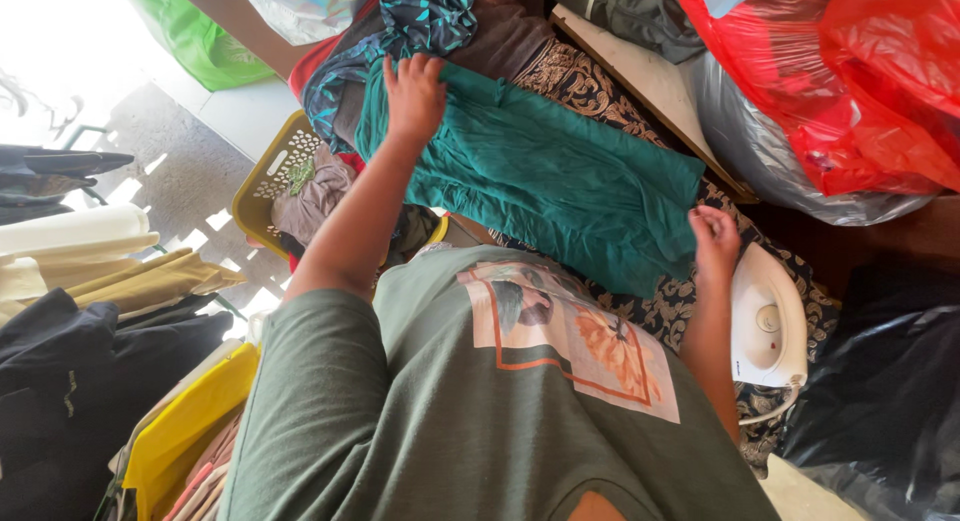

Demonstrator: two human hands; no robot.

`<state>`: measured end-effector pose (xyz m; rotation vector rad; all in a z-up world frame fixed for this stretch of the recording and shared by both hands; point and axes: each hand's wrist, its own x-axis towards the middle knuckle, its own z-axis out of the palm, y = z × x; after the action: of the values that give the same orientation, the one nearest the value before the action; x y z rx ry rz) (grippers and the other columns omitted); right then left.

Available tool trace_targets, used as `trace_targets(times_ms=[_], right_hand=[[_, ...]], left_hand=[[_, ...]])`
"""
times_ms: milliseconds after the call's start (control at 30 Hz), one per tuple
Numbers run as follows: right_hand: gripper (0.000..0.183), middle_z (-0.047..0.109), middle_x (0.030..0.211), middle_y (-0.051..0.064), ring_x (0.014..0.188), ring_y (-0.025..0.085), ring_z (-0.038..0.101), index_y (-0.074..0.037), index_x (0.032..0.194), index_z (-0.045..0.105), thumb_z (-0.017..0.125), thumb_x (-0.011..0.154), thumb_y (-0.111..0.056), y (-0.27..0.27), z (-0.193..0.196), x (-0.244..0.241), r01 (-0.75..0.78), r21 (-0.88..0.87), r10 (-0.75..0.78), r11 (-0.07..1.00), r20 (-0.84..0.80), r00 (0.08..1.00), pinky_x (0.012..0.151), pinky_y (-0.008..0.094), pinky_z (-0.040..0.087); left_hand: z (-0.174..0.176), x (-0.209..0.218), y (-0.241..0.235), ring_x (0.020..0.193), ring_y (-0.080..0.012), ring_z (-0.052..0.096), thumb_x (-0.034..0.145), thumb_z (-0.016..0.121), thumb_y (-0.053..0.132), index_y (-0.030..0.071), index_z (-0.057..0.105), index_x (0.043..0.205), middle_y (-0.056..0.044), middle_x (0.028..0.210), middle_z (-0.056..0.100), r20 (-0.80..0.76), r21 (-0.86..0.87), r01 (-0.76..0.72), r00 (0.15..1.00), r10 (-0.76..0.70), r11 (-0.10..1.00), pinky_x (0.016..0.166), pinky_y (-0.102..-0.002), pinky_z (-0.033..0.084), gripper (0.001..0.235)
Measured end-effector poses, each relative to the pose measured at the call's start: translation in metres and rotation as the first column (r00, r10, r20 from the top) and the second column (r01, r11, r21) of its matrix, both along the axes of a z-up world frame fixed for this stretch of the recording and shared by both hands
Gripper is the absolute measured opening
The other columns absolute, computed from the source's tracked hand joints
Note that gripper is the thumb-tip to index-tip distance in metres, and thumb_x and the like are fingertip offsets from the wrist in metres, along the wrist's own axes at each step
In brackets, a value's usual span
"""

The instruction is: The person irons a teal button-up shirt on a patterned ironing board, smoothing the fabric and using a white iron to press the sleeves and body. After ironing, the person folds the shirt and places it on the board, then reaches into a yellow laundry basket to retrieve another garment.

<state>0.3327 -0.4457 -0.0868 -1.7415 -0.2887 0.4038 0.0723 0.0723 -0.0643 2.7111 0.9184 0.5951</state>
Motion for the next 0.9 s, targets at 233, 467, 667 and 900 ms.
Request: trace_targets(times_ms=[233,467,667,900], right_hand=[[0.045,0.068,0.116,0.016,0.104,0.030,0.064,0.000,0.123,0.069,0.088,0.084,-0.011,-0.015,0.007,-0.030,0.114,-0.375,0.120,0.920,0.546,0.829,0.091,0.035,0.049],[0.019,0.069,0.102,0.003,0.088,0.009,0.061,-0.002,0.119,0.072,0.075,0.101,-0.009,-0.028,-0.013,-0.020,0.165,0.038,-0.168,0.986,0.100,0.981,0.082,0.023,0.048],[0.010,0.070,0.100,0.001,0.088,0.008,0.062,-0.004,0.114,0.072,0.069,0.105,-0.008,-0.030,-0.004,-0.009,0.296,0.166,-0.300,0.941,-0.002,0.954,0.081,0.023,0.052],[0.035,0.063,0.106,0.009,0.096,0.027,0.062,-0.010,0.129,0.064,0.076,0.099,-0.021,-0.003,0.036,-0.031,0.328,-0.524,-0.050,0.786,0.476,0.878,0.082,0.038,0.048]], left_hand=[[0.000,0.020,-0.122,0.154,-0.0326,0.032,0.097,0.073,0.032,0.011,0.052,0.146,-0.013,0.162,0.040,0.031,0.057,0.292,0.955,-0.294,0.955,0.126,-0.063,0.017,0.057],[0.002,0.020,-0.130,0.157,-0.0318,0.018,0.099,0.060,0.056,0.010,0.041,0.159,-0.014,0.168,0.028,-0.174,0.057,0.351,0.925,-0.336,0.935,0.121,-0.070,0.009,0.077],[0.002,0.017,-0.127,0.158,-0.0308,0.017,0.099,0.054,0.063,0.014,0.040,0.161,-0.012,0.169,0.027,-0.230,0.047,0.371,0.908,-0.352,0.927,0.119,-0.073,0.006,0.080],[0.007,0.016,-0.128,0.158,-0.0329,0.016,0.097,0.057,0.063,0.011,0.038,0.161,-0.014,0.169,0.025,-0.212,0.030,0.385,0.904,-0.371,0.922,0.120,-0.072,0.007,0.085]])
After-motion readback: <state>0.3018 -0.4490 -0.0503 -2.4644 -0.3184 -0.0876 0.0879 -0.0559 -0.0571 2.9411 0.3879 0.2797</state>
